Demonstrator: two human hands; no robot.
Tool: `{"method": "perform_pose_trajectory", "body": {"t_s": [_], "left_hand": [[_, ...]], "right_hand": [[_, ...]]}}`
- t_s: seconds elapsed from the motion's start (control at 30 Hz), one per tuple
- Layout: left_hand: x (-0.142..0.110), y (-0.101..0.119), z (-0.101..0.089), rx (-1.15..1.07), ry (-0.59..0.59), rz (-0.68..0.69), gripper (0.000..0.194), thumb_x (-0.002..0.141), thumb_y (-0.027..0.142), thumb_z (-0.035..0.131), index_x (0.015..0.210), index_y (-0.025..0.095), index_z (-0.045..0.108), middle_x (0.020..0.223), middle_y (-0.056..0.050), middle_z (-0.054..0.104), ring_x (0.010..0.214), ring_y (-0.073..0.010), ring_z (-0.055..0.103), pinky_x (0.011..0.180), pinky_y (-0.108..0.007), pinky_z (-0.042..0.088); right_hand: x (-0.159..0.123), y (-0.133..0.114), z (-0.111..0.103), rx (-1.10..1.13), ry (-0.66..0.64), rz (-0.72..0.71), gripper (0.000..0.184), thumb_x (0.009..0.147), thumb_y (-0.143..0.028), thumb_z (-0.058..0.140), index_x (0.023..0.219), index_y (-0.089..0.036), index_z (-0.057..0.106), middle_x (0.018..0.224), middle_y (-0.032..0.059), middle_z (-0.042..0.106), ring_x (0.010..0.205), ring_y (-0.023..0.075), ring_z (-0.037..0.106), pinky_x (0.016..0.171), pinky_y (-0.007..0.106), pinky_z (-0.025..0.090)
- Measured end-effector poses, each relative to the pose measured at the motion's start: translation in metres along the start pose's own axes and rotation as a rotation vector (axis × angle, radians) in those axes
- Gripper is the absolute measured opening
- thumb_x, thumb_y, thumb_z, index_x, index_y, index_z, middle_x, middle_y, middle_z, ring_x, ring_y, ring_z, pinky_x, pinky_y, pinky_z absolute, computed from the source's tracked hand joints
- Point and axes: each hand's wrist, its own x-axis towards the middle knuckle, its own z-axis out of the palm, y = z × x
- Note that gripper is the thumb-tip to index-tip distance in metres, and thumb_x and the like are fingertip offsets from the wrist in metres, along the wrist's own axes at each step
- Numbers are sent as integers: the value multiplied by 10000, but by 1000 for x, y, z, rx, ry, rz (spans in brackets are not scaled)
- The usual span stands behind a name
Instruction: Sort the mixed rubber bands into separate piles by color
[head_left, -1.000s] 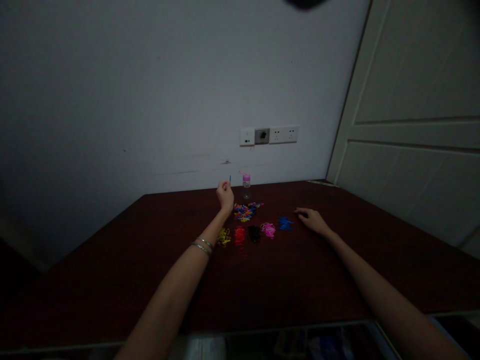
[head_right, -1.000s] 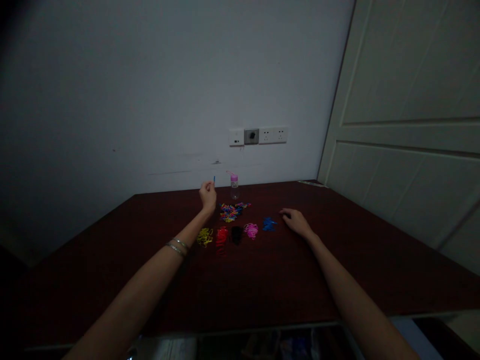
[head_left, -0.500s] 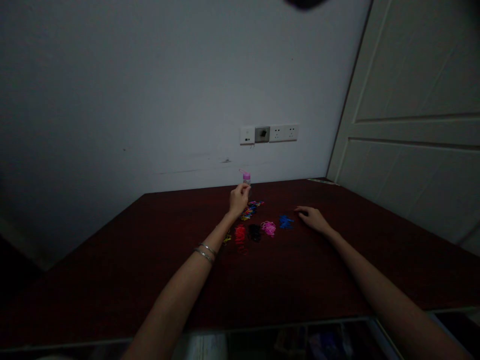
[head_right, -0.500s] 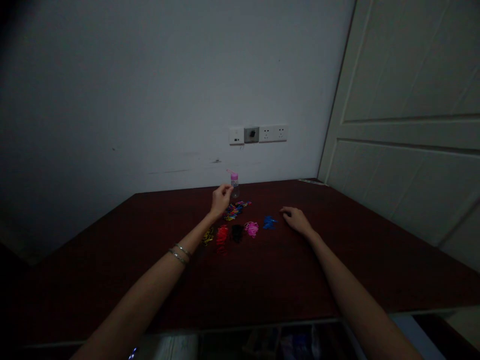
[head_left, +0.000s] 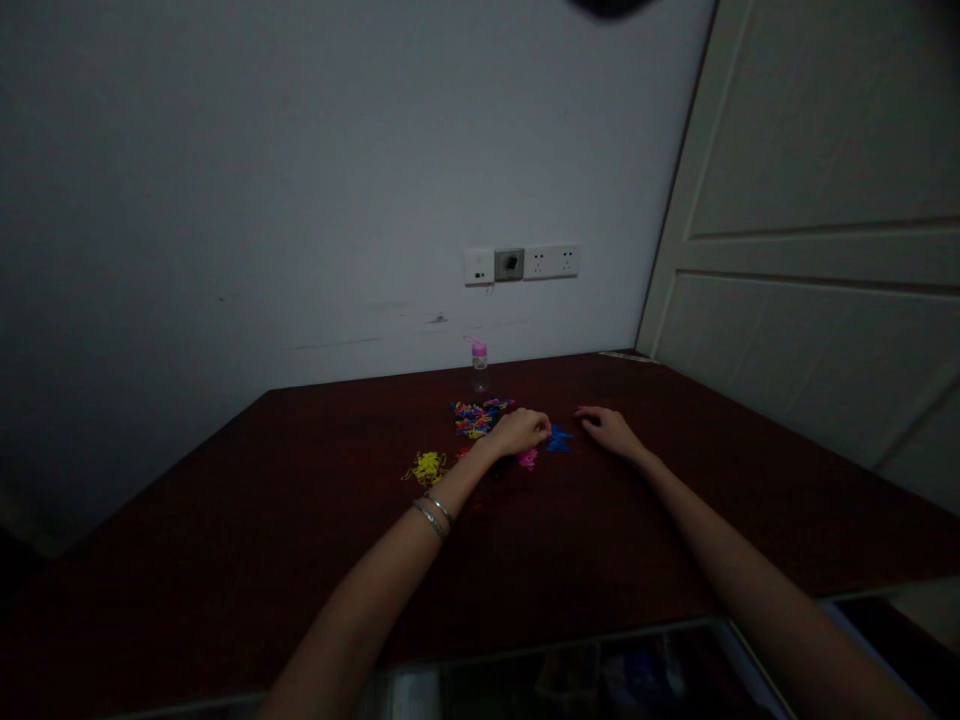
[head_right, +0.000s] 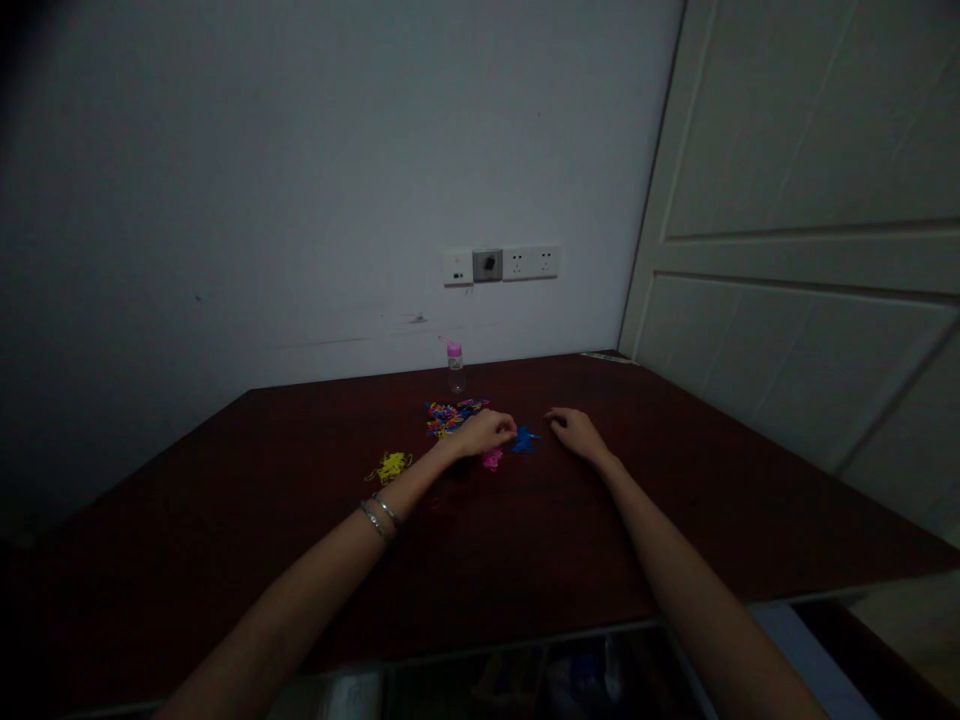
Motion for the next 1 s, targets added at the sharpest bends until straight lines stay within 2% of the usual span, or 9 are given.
{"method": "perform_pose_trajectory", "body": {"t_s": [0.27,0.47,0.57,0.7,0.87,1.0], "left_hand": [[6,4,11,-26,-37,40,223,779,286,514,919,222,676,831,-19,658,709,-132,578,633,-208,420],[2,-11,2,-145,29,42,241,740,248,527,903,167,684,692,-13,623,608,-110,529,580,-194,386],[-5,-30,-6,-161,129,-13,245,739,241,511,882,144,685,674,-15,615,591,-106,505,575,-197,373],[-23,-67,-17,-140,319,-203,316,780,348,466,844,137,693,650,-23,613,583,-114,496,571,-207,361],[-54,-120,-35,-45,392,-411,408,813,410,405,735,127,687,675,-48,632,638,-134,531,586,-213,355],[-79,-151,-50,24,404,-604,428,826,422,375,696,143,672,684,-46,634,670,-147,553,606,-214,356]], "right_hand": [[0,0,0,6,13,8,328,766,-187,448,1004,-152,670,1152,89,616,1084,203,557,974,317,386],[-2,-2,-2,7,-1,-1,318,773,-190,447,999,-187,670,1141,54,624,1086,191,556,979,322,383],[-2,-3,-2,7,-3,8,322,773,-195,444,1002,-177,670,1128,60,630,1082,193,559,980,321,382],[-2,-3,-3,7,-4,4,330,770,-198,442,1003,-161,672,1112,76,637,1075,204,562,981,331,381],[-2,-2,-2,1,-4,1,326,774,-204,444,1005,-159,669,1127,76,629,1078,203,560,976,327,384],[-2,-2,-2,7,6,2,316,771,-196,449,997,-173,669,1127,65,630,1077,202,560,973,333,388]]}}
